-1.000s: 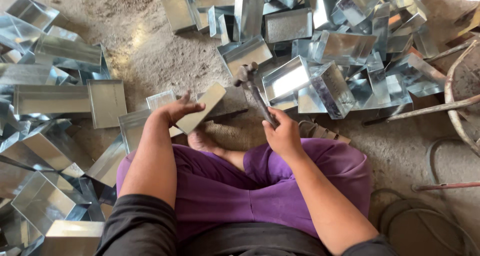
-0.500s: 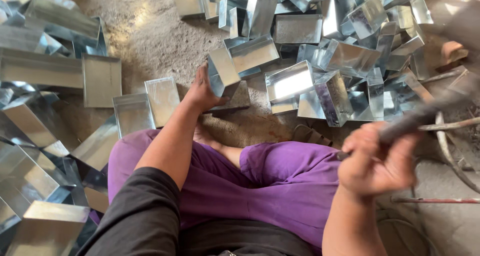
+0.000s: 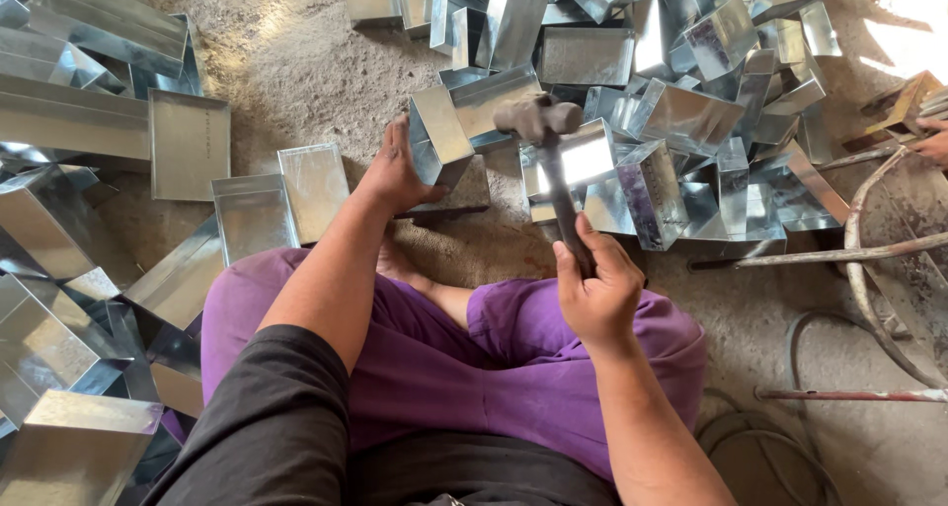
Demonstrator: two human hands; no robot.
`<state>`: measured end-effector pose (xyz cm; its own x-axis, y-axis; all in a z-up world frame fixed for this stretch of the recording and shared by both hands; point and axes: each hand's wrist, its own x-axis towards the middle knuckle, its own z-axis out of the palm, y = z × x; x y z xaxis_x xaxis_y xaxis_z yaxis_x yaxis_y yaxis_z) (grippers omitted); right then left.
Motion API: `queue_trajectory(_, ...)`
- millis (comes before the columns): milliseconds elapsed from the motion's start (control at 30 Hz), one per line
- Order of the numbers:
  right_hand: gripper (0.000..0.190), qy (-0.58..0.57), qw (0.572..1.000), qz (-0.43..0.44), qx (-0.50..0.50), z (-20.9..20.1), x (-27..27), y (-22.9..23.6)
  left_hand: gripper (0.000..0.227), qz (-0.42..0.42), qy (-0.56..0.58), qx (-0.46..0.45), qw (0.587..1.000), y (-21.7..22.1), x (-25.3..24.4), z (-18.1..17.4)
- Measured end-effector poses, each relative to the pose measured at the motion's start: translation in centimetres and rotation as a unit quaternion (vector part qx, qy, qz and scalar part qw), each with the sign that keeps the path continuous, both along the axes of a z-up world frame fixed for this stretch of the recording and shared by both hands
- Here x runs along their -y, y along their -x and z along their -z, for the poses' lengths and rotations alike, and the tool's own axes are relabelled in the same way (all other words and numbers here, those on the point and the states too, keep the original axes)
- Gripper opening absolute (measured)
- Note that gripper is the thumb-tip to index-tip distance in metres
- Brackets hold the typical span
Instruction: The person sits on the floor and repeatedly hammers small rectangular metal boxes using a hammer. They pick up each box, place it on a metal block, strike it several times, and then toss it aside to repeat the process with the next box.
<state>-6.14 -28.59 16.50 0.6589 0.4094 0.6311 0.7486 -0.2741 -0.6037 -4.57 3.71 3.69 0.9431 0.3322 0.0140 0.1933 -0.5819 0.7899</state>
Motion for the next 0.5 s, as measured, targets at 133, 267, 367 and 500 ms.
queue_trajectory(133, 0.034, 0.009, 0.998, -0.002, -0.060, 1.2, -1.9, -1.0, 0.135, 0.002, -0.016, 0.021, 1.000, -0.4, 0.1, -0.2)
queue_trajectory(267, 0.036, 0.093, 0.995, 0.024, -0.038, 1.1, -1.7, -1.1, 0.134, 0.009, -0.051, -0.023, 0.998, -0.1, -0.5, -0.8)
queue_trajectory(367, 0.037, 0.051, 0.994, 0.035, -0.093, 0.0, -0.6, -0.9, 0.122, 0.023, 0.087, -0.066, 0.994, 0.6, -2.9, -1.2)
queue_trajectory(500, 0.032, -0.084, 0.995, -0.011, -0.056, -3.1, 0.3, -1.7, 0.106, 0.053, 0.213, -0.237, 0.946, 2.6, -7.2, -0.9)
